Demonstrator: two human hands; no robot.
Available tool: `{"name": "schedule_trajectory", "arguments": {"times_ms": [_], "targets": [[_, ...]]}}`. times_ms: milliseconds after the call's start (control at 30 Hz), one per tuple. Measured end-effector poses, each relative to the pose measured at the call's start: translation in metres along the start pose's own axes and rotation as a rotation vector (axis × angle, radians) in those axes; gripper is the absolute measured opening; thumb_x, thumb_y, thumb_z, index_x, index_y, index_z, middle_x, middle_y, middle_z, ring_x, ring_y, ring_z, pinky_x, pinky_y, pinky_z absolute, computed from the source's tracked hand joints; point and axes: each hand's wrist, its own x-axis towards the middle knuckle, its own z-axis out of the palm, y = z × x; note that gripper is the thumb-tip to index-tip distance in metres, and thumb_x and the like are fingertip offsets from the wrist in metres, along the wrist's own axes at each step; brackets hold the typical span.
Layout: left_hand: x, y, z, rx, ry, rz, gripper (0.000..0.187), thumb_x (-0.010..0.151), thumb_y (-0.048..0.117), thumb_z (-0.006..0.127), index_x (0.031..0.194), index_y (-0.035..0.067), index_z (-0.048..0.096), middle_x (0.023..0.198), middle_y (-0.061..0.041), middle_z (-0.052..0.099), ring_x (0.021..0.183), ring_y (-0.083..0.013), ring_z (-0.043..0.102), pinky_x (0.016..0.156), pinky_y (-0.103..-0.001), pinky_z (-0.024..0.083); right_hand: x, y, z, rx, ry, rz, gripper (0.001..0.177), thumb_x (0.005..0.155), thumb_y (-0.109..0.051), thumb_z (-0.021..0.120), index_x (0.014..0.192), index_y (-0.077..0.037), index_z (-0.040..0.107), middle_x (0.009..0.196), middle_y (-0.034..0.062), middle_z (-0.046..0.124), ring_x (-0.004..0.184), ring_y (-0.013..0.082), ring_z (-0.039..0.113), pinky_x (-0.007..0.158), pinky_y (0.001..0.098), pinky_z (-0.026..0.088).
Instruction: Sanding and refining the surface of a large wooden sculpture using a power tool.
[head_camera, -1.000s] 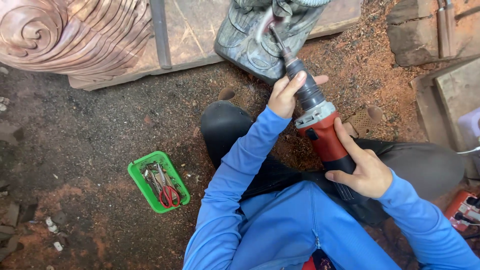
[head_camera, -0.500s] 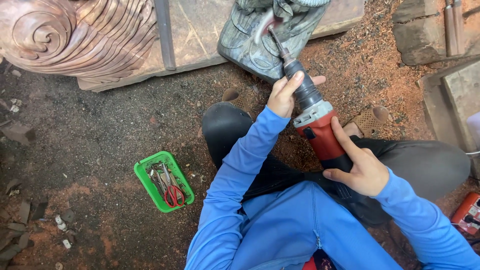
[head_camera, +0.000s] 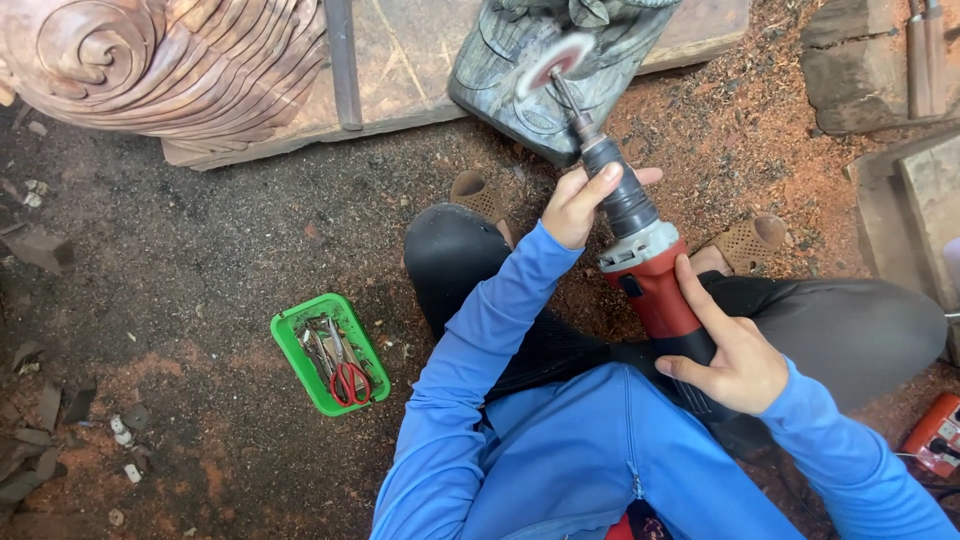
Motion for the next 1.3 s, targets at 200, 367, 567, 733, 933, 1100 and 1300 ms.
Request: {"name": "schedule_trajectory", "arguments": {"times_ms": [200, 367, 567, 733, 933, 1100, 1300], "targets": [[0.0, 0.001, -0.007, 0.044, -0.014, -0.007, 0.039, 0.11, 0.033, 0.058, 0.116, -0.002, 0.074, 0.122, -0.023, 0.072, 0.114, -0.0257, 0.071, 0.096, -0.038, 0.058, 0.002, 0.01, 0.018, 0.035, 0.021, -0.036, 0.124, 0.061, -0.014, 0.089, 0.166, -0.018, 0.023, 0.113, 0.0325, 0.071, 0.093, 0.0475, 0.073, 0.06, 0.0525, 0.063], [-0.002, -0.006, -0.014, 0.065, -0.025, -0.013, 0.04, 0.109, 0.035, 0.058, 0.115, -0.001, 0.073, 0.122, -0.023, 0.072, 0.114, -0.0266, 0.071, 0.096, -0.039, 0.058, 0.005, 0.013, 0.028, 0.048, 0.028, -0.046, 0.124, 0.063, -0.016, 0.089, 0.166, -0.019, 0.022, 0.115, 0.0315, 0.07, 0.097, 0.0484, 0.072, 0.069, 0.0567, 0.061], [-0.003, -0.007, -0.021, 0.0, 0.023, -0.054, 0.038, 0.11, 0.035, 0.057, 0.112, -0.001, 0.069, 0.12, -0.031, 0.069, 0.116, -0.0382, 0.068, 0.101, -0.049, 0.055, 0.015, 0.023, 0.04, 0.066, 0.027, -0.059, 0.123, 0.065, -0.022, 0.089, 0.166, -0.023, 0.021, 0.119, 0.03, 0.07, 0.105, 0.0479, 0.069, 0.08, 0.0589, 0.059], [-0.006, -0.006, -0.025, -0.061, 0.06, -0.081, 0.038, 0.11, 0.035, 0.055, 0.114, -0.002, 0.064, 0.112, -0.034, 0.071, 0.109, -0.0386, 0.07, 0.096, -0.046, 0.058, 0.024, 0.022, 0.045, 0.121, 0.026, -0.085, 0.12, 0.066, -0.019, 0.09, 0.166, -0.023, 0.023, 0.12, 0.031, 0.069, 0.109, 0.0475, 0.067, 0.085, 0.0581, 0.058], [-0.017, -0.023, -0.019, -0.065, 0.047, -0.221, 0.047, 0.107, 0.038, 0.047, 0.124, -0.005, 0.055, 0.094, -0.04, 0.07, 0.089, -0.0439, 0.075, 0.084, -0.05, 0.063, 0.018, 0.046, 0.048, 0.157, 0.065, -0.195, 0.104, 0.077, -0.045, 0.08, 0.162, -0.025, 0.024, 0.134, 0.0169, 0.068, 0.112, 0.0395, 0.07, 0.091, 0.052, 0.06], [-0.024, -0.023, -0.027, 0.047, 0.184, -0.237, 0.051, 0.108, 0.048, 0.036, 0.131, 0.004, 0.048, 0.093, -0.037, 0.067, 0.082, -0.0506, 0.073, 0.073, -0.059, 0.065, 0.005, 0.07, 0.038, 0.155, 0.156, -0.453, 0.092, 0.083, -0.031, 0.075, 0.16, -0.014, 0.028, 0.124, 0.0337, 0.065, 0.099, 0.057, 0.066, 0.088, 0.0662, 0.058], [-0.023, -0.021, -0.03, -0.038, -0.008, -0.262, 0.052, 0.107, 0.053, 0.036, 0.132, 0.009, 0.049, 0.102, -0.031, 0.068, 0.094, -0.0504, 0.073, 0.092, -0.064, 0.057, -0.03, 0.12, -0.042, -0.356, 1.042, -0.338, 0.04, 0.086, -0.042, 0.073, 0.06, -0.015, 0.061, 0.097, 0.0086, 0.074, 0.108, 0.0356, 0.068, 0.085, 0.0392, 0.058]]}}
